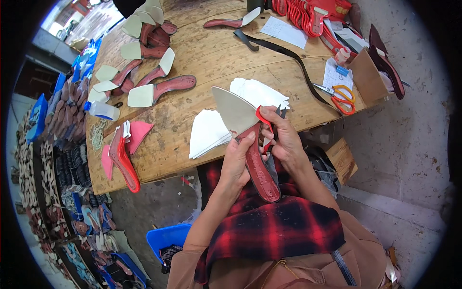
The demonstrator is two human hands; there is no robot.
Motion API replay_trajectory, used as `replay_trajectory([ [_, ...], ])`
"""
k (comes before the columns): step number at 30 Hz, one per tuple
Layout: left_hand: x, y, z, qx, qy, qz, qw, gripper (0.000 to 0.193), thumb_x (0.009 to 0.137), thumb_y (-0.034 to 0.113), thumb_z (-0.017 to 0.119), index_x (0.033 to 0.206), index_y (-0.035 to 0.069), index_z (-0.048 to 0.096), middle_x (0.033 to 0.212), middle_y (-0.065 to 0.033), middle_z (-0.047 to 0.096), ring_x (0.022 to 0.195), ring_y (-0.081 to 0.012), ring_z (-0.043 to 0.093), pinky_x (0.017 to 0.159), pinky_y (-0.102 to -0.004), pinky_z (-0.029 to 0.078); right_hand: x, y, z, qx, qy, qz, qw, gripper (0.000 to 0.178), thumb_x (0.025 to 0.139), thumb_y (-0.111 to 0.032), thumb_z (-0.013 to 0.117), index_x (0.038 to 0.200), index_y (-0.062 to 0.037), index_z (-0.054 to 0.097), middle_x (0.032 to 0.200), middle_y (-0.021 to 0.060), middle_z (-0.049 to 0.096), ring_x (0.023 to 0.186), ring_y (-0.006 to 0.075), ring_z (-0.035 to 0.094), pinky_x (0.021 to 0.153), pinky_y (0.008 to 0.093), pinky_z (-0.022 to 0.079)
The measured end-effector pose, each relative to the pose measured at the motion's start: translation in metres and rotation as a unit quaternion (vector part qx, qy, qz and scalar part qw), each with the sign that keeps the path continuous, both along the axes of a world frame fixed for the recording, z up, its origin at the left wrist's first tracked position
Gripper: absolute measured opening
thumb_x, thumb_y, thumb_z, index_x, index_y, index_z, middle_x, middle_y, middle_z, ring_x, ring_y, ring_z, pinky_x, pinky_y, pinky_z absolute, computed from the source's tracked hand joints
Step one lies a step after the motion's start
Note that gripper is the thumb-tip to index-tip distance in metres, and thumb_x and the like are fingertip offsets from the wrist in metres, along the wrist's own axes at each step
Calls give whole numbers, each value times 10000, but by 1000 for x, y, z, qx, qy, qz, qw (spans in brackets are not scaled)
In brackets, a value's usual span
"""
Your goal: The person assembles red flip-flops by hand at a wooden workbench. They pick up red slipper soles and white insole pads, align the pads onto the soles, and press them together. The person handles the components one at a time, stacking the finished slippers on the table.
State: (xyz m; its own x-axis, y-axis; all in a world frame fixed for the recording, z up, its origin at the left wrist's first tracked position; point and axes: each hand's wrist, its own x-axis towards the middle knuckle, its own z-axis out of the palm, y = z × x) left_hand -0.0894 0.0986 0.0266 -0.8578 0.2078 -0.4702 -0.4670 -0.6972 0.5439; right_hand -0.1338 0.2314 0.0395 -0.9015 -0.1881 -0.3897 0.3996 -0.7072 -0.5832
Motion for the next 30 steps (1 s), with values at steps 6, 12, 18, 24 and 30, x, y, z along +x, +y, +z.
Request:
replay_trajectory([
  [6,-2,5,1,-36,35,36,998,341,936,175,630,1215,56,474,922,-38,620,656,-120,630,539,-279,576,-3,-1,4,100,31,10,994,171,885,-234,712,882,-79,640,642,-31,552,441,61,447,356,238,321],
  [12,-12,1,2,-106,89,53,989,450,897,174,683,1263,60,447,992,-83,607,708,-190,657,573,-336,595,-16,3,-2,503,398,-55,765,106,924,-67,609,912,34,635,787,69,547,744,181,544,680,307,446],
  [18,-63,-41,26,-582,358,3,730,775,812,200,750,1448,39,338,1241,-176,558,998,-292,619,859,-429,520,-59,70,19,519,394,-91,753,204,919,-132,617,757,-23,557,712,-16,507,645,82,426,574,261,345],
  [24,-54,-16,97,-662,645,-220,314,1033,519,356,844,1393,25,404,1262,-191,488,1223,-347,433,1172,-481,214,-13,60,28,327,172,136,919,178,946,-208,609,810,-95,585,686,-67,485,580,24,390,519,207,305],
  [30,-44,-47,83,-707,582,-364,170,876,440,520,838,1136,48,594,1051,-141,515,1099,-311,489,1118,-462,287,6,126,-30,416,137,311,843,281,921,-231,628,1125,-38,649,856,4,620,657,80,558,598,231,455],
])
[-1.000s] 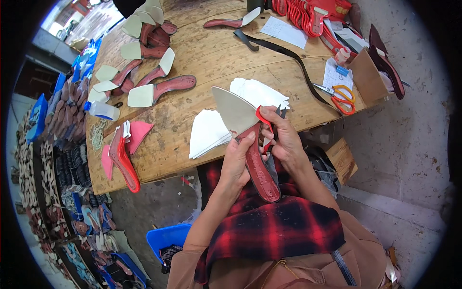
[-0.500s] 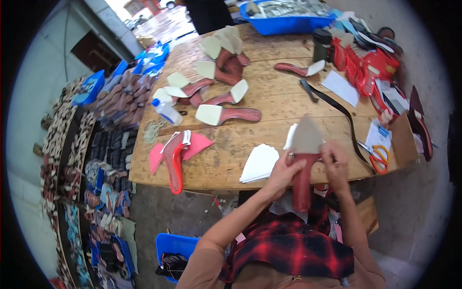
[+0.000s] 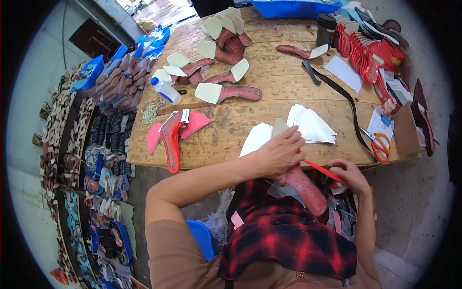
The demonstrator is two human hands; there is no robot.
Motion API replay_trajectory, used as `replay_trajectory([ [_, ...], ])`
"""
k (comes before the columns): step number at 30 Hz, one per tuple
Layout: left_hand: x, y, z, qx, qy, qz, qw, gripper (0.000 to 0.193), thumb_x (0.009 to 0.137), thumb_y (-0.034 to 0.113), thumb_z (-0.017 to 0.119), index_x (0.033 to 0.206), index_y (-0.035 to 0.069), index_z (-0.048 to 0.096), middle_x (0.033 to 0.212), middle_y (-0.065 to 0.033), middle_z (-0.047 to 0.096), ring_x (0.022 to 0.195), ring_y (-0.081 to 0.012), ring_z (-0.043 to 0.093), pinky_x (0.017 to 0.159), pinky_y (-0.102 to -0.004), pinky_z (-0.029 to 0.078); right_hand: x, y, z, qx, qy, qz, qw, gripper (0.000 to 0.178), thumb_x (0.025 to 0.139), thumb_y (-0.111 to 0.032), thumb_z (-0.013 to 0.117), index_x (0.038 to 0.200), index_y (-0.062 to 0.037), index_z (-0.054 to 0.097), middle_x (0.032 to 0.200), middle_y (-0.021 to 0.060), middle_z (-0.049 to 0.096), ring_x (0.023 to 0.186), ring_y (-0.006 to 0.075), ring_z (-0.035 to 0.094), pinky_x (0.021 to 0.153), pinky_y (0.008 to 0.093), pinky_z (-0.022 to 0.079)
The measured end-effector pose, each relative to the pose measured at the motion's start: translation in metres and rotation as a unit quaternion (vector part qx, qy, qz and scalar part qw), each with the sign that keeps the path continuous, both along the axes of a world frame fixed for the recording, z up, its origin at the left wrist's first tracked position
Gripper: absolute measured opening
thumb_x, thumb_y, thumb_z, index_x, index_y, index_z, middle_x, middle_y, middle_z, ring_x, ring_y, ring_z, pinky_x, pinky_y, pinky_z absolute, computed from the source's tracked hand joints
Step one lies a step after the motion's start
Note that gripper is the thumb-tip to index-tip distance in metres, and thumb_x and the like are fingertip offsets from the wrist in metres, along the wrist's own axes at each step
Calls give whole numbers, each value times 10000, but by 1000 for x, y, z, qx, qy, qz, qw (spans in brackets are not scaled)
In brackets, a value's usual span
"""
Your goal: The person assembles red flip-flops by hand at a wooden workbench. They pick up red slipper soles and white insole pads, align the pads onto the soles, and press them together. The person handles the components one at a time, stacking the finished slippers on the table.
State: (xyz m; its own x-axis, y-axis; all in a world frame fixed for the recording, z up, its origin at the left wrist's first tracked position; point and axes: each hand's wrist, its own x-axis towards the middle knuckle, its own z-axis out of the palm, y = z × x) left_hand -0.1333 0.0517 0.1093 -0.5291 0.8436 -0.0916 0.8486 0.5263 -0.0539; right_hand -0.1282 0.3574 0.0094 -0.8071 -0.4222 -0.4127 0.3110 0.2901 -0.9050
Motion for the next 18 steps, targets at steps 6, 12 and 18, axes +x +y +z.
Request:
replay_trajectory([
  [6,32,15,-24,115,-458,217,854,722,669,580,747,1087,12,594,1088,-158,566,1052,-281,548,982,-405,401,24,35,-20,282,393,-212,850,194,936,-163,599,993,18,638,896,124,624,803,172,607,728,318,473],
  [12,38,20,-45,369,-772,337,393,851,832,807,424,1158,34,570,1041,-101,643,903,-174,621,750,-285,470,86,-45,29,-174,-110,-15,978,425,1023,-323,457,1096,57,633,879,127,679,672,162,656,618,268,510],
  [18,32,26,14,363,-693,291,551,836,634,660,774,1138,22,579,1026,-34,546,939,-131,517,802,-283,426,65,-82,44,-231,-19,-223,947,476,997,-398,520,1164,35,626,935,88,696,652,72,615,390,171,363],
])
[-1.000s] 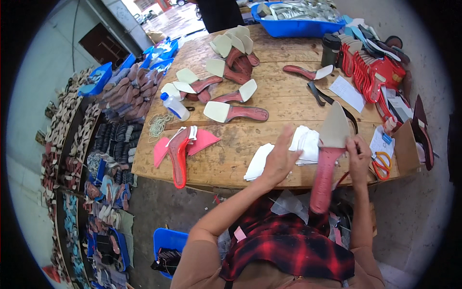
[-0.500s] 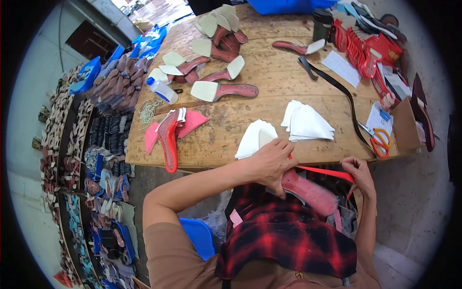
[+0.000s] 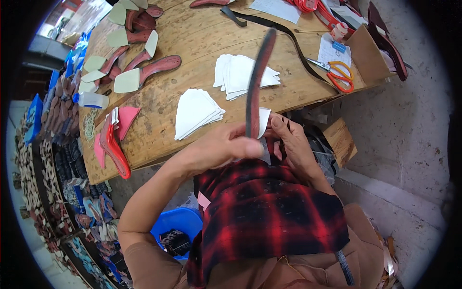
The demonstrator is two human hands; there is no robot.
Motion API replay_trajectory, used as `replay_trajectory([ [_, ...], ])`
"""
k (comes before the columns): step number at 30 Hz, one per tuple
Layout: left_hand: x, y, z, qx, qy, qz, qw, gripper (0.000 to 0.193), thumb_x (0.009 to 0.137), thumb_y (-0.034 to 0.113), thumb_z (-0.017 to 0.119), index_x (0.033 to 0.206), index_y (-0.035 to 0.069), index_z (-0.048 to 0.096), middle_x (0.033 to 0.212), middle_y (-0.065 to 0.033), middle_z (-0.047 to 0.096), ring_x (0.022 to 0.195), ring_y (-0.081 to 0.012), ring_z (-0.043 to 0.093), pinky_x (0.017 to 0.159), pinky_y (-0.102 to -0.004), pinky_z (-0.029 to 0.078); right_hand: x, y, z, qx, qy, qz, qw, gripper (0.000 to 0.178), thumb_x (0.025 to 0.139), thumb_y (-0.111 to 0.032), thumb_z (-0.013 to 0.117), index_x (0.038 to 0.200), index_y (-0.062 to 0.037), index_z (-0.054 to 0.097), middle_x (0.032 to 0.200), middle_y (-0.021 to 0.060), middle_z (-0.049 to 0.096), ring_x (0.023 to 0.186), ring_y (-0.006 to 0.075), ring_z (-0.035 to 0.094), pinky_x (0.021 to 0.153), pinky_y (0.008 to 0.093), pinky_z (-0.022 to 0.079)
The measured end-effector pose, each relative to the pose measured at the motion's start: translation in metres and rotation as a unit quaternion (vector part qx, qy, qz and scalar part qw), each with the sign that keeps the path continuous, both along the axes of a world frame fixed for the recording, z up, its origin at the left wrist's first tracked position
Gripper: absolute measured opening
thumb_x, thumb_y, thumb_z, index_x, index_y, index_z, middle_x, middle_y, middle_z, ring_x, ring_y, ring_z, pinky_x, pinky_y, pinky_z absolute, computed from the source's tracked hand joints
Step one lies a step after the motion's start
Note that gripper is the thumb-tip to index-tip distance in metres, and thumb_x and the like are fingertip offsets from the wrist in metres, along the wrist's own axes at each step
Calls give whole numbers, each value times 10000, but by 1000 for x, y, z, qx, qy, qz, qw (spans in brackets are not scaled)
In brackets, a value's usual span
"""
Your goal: The person assembles red flip-flops by hand at a wooden workbench. They pick up red slipper soles and white insole pads, align the pads onto the soles, and press them together. The person handles the components one at a time, stacking the finished slippers on the table.
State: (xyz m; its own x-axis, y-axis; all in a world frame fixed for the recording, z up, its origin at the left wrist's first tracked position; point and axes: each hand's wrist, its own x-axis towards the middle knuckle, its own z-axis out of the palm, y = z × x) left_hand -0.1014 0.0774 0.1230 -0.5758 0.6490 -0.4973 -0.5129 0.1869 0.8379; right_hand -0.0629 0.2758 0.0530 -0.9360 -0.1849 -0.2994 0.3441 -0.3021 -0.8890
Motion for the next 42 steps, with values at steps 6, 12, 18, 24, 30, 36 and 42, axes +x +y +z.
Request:
replay_trajectory([
  [6,14,-18,7,-174,227,-117,951,998,589,584,799,1302,-59,525,1233,-201,572,1177,-318,535,1024,-381,397,-4,-9,-3,-144,-22,-112,983,178,906,-138,655,1012,4,663,831,71,700,536,45,551,374,182,323],
  [12,16,-25,-11,-218,395,-162,877,901,569,516,845,1246,-7,564,1198,-177,581,1145,-336,536,982,-416,400,26,-4,4,-161,-102,-138,972,170,935,-197,618,1006,-44,597,825,35,640,543,92,558,378,201,344],
  [18,8,-21,-31,-105,371,-167,907,853,610,508,832,1250,9,566,1212,-172,580,1174,-328,518,1034,-412,358,20,15,-11,-145,-142,-187,961,276,927,-299,646,1117,-113,573,1018,21,639,812,88,617,552,242,473],
  [24,-1,-25,-45,-115,384,-195,895,870,566,474,866,1221,-20,579,1200,-188,586,1154,-335,535,998,-396,404,36,12,-15,-162,-91,-51,981,291,899,-298,682,1093,-108,577,926,-17,623,777,61,611,547,186,450],
  [30,-4,-26,-56,-97,354,-228,902,822,574,393,888,1204,-44,593,1208,-187,591,1139,-308,556,982,-377,435,12,7,-26,-102,-119,-75,985,214,925,-188,641,1097,-69,596,877,28,664,655,79,613,513,196,447],
  [36,8,-21,-86,-33,277,-57,959,817,595,488,829,1211,0,611,1152,-181,613,1101,-328,566,952,-375,436,28,13,-21,-120,-3,-36,992,417,895,-309,682,1191,-42,562,1056,42,648,751,58,557,441,213,370],
  [42,21,-6,-84,-75,208,18,975,616,673,376,831,1078,-27,600,981,-106,618,927,-219,575,845,-348,447,3,-22,-10,-16,-2,-113,993,472,899,-308,670,1208,33,565,1069,71,640,734,53,561,615,200,446],
])
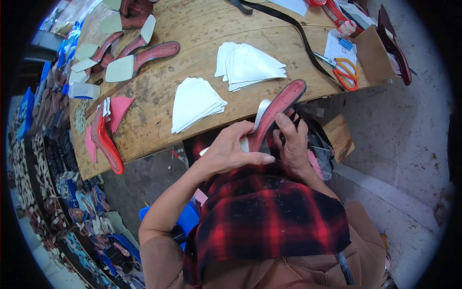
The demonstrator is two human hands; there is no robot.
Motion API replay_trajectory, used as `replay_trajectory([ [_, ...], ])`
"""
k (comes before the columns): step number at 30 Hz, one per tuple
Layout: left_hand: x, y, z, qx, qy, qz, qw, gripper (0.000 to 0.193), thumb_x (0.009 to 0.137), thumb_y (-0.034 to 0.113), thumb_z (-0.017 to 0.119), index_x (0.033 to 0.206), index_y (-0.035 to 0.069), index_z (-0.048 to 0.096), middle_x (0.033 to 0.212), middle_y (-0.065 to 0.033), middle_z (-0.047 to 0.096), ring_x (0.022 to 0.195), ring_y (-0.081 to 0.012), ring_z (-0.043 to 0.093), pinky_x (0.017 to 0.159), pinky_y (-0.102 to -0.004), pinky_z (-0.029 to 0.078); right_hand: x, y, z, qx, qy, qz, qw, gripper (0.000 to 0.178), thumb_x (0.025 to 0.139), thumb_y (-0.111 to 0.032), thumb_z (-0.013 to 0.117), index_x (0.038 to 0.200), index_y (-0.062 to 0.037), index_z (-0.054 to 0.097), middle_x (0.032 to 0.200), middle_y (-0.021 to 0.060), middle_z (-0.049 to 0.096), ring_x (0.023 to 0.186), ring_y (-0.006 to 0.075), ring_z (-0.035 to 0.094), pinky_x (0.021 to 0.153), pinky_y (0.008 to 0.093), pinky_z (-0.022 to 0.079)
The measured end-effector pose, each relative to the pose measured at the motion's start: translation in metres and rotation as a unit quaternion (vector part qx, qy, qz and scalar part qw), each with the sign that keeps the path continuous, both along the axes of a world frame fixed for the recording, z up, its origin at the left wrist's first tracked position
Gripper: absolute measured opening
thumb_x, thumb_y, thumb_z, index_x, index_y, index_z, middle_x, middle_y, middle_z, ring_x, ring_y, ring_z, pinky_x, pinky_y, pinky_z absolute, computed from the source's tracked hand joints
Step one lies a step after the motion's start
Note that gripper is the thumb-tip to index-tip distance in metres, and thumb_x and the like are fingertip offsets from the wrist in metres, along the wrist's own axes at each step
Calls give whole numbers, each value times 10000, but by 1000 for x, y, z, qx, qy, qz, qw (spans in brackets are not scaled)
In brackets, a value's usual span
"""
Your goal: The person assembles red flip-flops by hand at a wooden workbench. They pick up red slipper soles and white insole pads, align the pads onto the soles, and press them together. The person handles the components one at a time, stacking the finished slippers on the table.
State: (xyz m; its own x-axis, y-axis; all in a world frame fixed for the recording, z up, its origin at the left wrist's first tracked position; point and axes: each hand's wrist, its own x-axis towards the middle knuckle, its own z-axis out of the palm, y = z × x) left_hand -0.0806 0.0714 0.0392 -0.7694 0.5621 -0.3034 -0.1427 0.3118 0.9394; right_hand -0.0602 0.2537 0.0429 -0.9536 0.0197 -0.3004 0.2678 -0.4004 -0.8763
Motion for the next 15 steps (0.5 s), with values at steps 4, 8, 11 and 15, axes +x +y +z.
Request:
replay_trajectory([
  [4,0,15,14,135,-117,57,982,567,742,183,818,1210,-12,566,1153,-56,608,1068,-124,553,967,-302,428,2,-2,-7,-19,35,21,999,474,932,-327,618,1236,32,563,1099,85,635,927,122,608,797,274,496],
  [8,11,15,12,100,-77,42,991,564,742,151,801,1221,-20,558,1145,-59,597,1074,-134,553,976,-305,425,-2,2,-25,-265,-95,56,958,682,993,-541,399,1305,56,505,1151,177,647,1026,254,653,926,388,526],
  [11,13,10,18,94,-44,9,995,615,731,143,813,1264,-21,555,1141,-39,593,1087,-131,542,981,-298,414,-15,14,-22,-211,-134,109,962,510,986,-416,503,1181,52,565,1134,211,651,982,265,672,908,393,544],
  [15,21,6,19,146,-128,-8,981,691,711,129,830,1324,-8,542,1136,-11,584,1071,-112,524,952,-278,412,-30,30,-14,-9,-68,136,988,353,951,-322,602,988,28,631,903,181,698,778,222,697,757,346,571],
])
